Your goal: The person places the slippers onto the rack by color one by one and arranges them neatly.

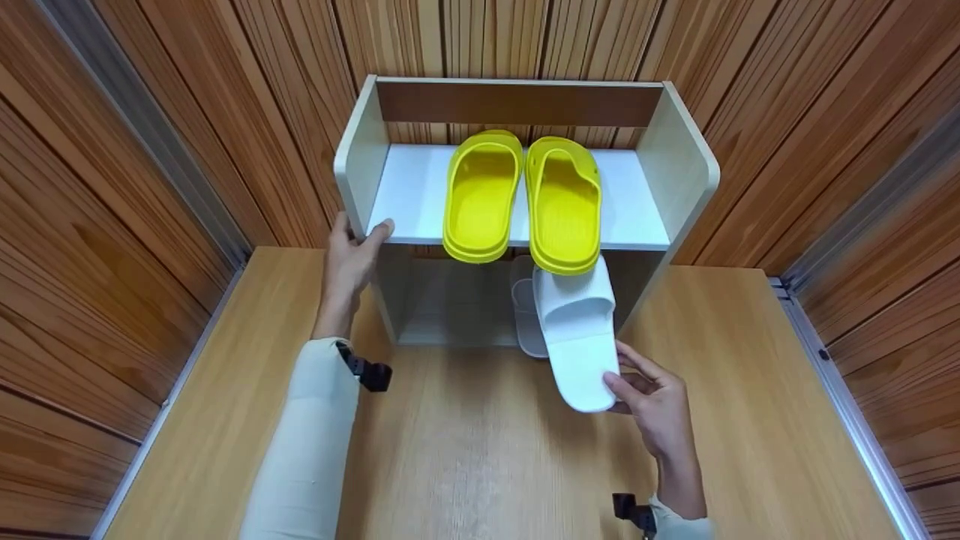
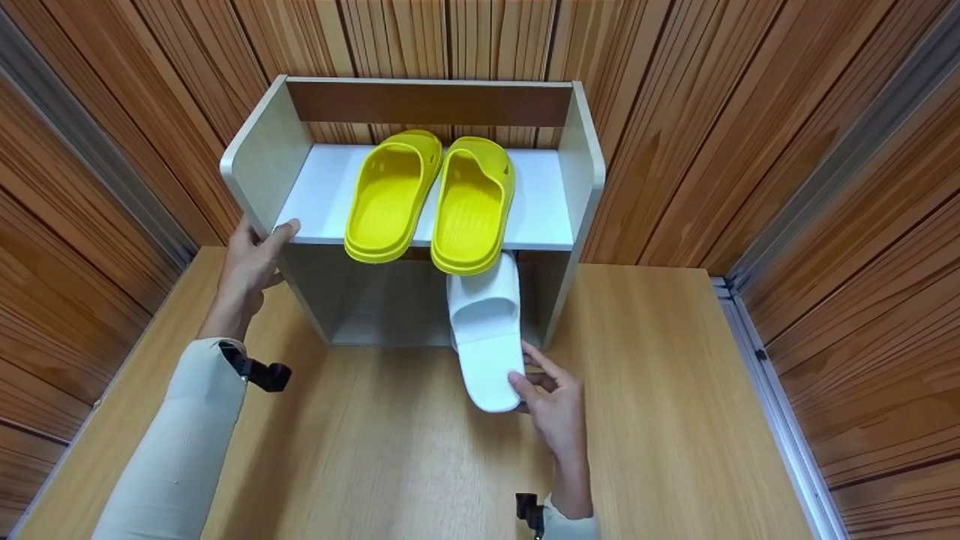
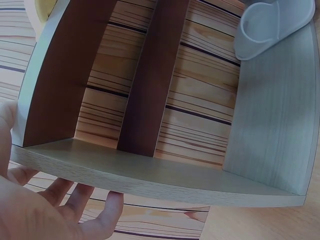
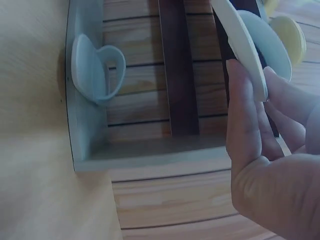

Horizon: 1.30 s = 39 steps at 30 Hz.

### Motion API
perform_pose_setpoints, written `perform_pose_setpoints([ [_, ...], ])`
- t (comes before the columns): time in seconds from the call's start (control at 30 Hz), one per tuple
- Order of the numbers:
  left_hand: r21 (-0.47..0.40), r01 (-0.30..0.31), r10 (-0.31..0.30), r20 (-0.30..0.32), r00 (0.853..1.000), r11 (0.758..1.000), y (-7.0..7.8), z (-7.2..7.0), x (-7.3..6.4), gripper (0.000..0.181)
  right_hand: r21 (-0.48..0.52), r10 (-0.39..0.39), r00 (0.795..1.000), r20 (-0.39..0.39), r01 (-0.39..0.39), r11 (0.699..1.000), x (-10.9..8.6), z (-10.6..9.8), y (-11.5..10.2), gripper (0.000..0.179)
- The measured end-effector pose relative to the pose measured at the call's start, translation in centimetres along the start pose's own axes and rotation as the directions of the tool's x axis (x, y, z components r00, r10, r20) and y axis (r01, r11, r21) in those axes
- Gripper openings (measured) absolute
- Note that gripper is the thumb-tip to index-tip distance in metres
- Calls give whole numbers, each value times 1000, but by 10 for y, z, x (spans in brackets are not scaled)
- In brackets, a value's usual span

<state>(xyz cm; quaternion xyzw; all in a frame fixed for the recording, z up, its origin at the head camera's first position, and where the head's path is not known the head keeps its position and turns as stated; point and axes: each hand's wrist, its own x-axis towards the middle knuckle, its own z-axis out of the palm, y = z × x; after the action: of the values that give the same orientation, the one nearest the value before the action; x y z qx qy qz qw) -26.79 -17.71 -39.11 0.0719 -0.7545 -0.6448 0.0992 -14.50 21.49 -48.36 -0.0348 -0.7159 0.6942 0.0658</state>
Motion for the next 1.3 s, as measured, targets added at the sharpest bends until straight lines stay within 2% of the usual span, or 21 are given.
perform_pose_setpoints([
  [0.47, 15, 16, -15, -12, 1000, 1000, -1, -5, -2, 69, 67, 60, 997, 57, -64, 996, 14, 39, 6, 53],
  [0.87, 8, 9, -9, -11, 1000, 1000, -1, -1, 0, 68, 69, 120, 988, 93, -126, 990, 25, 53, 5, 54],
  [1.07, -9, -19, 19, 9, 1000, 1000, 0, 0, 0, 66, 123, 131, 982, 132, -148, 981, 29, 59, 8, 56],
  [1.3, 6, -7, 7, 9, 1000, 1000, 0, -1, 0, 67, 160, 143, 975, 167, -170, 972, 34, 67, 12, 60],
])
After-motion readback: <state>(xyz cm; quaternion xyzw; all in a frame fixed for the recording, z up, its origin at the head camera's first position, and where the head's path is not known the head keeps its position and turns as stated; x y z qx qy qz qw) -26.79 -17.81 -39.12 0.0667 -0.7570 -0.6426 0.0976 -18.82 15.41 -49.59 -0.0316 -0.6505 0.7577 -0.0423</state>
